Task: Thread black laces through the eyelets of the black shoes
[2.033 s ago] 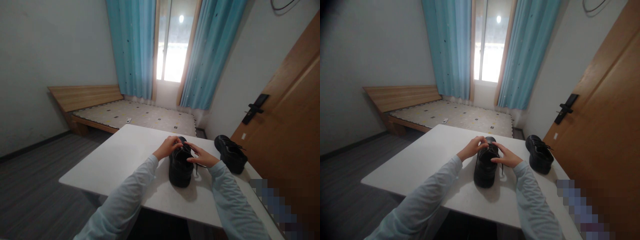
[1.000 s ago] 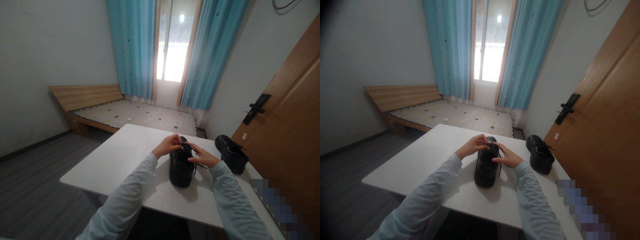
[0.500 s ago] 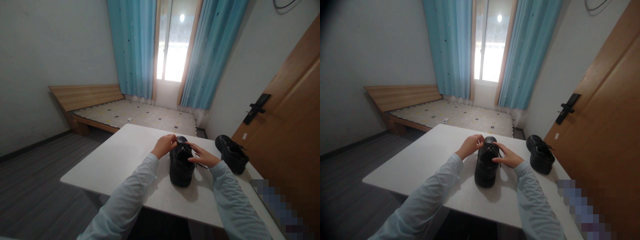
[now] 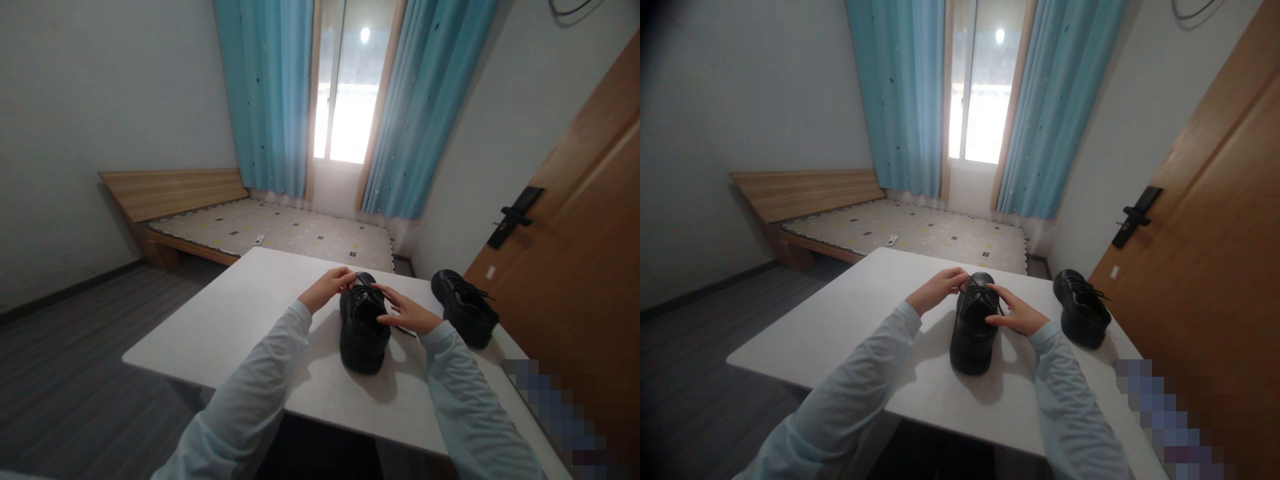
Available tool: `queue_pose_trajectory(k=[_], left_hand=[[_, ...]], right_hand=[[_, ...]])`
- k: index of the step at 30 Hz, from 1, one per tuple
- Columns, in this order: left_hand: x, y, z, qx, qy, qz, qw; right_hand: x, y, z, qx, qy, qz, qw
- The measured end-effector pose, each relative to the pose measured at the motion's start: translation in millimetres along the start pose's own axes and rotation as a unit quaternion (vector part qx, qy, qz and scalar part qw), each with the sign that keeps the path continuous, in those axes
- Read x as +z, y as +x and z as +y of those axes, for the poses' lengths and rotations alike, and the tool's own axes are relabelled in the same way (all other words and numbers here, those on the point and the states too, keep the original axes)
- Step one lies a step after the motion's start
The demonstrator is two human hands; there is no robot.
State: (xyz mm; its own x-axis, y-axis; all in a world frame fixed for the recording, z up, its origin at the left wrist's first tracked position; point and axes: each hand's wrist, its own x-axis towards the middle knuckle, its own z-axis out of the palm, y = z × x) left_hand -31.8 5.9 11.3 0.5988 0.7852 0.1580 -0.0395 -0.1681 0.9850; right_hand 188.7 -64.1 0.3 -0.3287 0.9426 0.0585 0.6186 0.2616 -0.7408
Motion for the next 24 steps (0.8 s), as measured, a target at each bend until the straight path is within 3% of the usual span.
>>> queue_pose_trajectory(k=[3,8,15,24], left_hand=[[-2.5,2,-2,0.028,0.018,0.003,0.999],[-18.0,5,-5,0.072,0.144,-0.031,0.986],[-27.7,3,-4,0.072,0.282,-0.073,0.954],[-28.7,4,-4,0.132,0.343,0.052,0.929]], right_hand=[[0,0,-1,0.002,0.004,0.000,1.000],[0,0,3,0.008,0.015,0.005,1.000],[0,0,1,0.013,0.023,0.010,1.000],[0,0,7,0.019,0.039,-0.005,0.999]])
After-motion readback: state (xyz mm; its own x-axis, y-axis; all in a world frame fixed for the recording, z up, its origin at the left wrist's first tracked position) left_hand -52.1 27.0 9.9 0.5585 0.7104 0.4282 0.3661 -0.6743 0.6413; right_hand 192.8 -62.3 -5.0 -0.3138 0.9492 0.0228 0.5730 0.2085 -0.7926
